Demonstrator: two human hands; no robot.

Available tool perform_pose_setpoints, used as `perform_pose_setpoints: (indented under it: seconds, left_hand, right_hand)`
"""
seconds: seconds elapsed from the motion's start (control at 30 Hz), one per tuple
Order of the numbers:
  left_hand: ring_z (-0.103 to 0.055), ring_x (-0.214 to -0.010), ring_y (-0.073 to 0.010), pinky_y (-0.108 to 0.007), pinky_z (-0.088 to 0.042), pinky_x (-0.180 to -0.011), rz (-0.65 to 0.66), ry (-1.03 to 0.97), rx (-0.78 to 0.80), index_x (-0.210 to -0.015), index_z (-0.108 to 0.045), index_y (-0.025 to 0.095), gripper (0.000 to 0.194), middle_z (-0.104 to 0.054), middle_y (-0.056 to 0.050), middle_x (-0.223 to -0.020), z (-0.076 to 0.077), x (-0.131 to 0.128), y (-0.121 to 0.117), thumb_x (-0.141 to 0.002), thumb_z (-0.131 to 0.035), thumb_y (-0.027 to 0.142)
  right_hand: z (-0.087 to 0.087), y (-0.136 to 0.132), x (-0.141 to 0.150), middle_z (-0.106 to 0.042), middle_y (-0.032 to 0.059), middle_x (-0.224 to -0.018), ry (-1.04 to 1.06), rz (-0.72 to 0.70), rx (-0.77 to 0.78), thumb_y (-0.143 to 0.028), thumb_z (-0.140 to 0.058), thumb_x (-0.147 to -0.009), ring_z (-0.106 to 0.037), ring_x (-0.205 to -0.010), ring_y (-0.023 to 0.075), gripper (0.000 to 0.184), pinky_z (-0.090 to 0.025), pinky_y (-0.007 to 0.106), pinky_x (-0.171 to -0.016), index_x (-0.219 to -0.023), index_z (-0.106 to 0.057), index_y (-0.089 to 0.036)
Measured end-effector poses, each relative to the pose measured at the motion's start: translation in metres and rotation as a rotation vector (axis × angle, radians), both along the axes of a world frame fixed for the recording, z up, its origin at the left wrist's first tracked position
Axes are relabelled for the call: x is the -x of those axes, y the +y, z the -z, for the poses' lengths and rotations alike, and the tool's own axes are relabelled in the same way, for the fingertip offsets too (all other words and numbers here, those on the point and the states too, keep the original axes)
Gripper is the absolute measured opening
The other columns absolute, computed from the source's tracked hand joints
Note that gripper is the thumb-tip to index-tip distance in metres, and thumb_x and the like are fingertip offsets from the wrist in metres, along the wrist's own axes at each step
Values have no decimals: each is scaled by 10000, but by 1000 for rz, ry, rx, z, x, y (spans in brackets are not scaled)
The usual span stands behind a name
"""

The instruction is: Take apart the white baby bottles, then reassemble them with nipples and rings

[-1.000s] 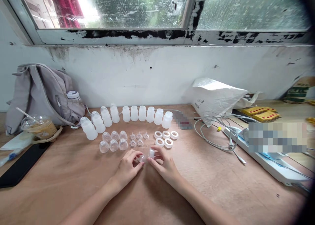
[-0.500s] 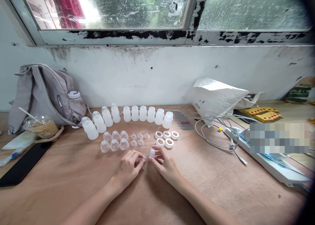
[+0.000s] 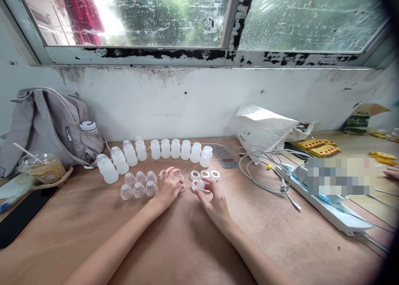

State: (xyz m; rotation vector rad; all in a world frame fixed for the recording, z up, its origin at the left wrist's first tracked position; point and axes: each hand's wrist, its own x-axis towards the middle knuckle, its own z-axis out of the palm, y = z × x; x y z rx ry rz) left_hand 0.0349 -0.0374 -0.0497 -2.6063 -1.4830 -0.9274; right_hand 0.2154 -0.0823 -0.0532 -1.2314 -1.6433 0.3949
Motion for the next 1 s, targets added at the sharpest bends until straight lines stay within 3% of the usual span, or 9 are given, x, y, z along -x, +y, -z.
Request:
perform_pose_setpoints:
  seconds: [0.17, 0.43, 0.6, 0.8, 1.0]
  left_hand:
    - [-392, -1169, -279, -500, -235, -960, -24, 16, -10, -818, -634, 228, 75, -557, -63, -1150, 9, -3, 6, -788, -574, 195]
    - [-400, -1162, -272, -501, -209, -966, -41, 20, -13, -851, -626, 233, 82, -567, -51, -1142, 14, -2, 7, -800, -570, 204]
    - [-403, -1160, -263, -499, -198, -969, -49, 8, -13, -856, -623, 239, 82, -571, -40, -1140, 16, -1, 7, -810, -562, 210]
    - [-423, -1147, -247, -490, -194, -978, -71, -14, -16, -862, -619, 237, 79, -588, -29, -1116, 16, -2, 5, -823, -552, 231]
    - [-436, -1137, -247, -484, -204, -984, -83, -30, -43, -922, -614, 243, 121, -598, -31, -1091, 9, 0, 3, -812, -568, 268]
  right_hand:
    - [-6, 7, -16, -590, 132, -1098, 98, 96, 30, -336, -593, -764, -622, -936, 249, 376, -504, 386, -785, -1075, -440, -190]
    - [-12, 17, -40, -609, 145, -1070, 59, 221, 91, -346, -567, -757, -602, -959, 261, 431, -469, 401, -822, -1129, -457, -158]
    - [-8, 25, -57, -595, 154, -1113, -109, 334, 188, -336, -523, -740, -577, -999, 287, 429, -437, 410, -831, -1126, -461, -158]
    - [-7, 29, -66, -628, 119, -1009, -304, 377, 453, -321, -518, -738, -609, -883, 251, 385, -449, 328, -741, -1081, -474, -152]
    - [2, 32, -69, -578, 156, -986, -418, 366, 453, -312, -573, -687, -528, -958, 295, 338, -398, 365, -823, -962, -576, -116]
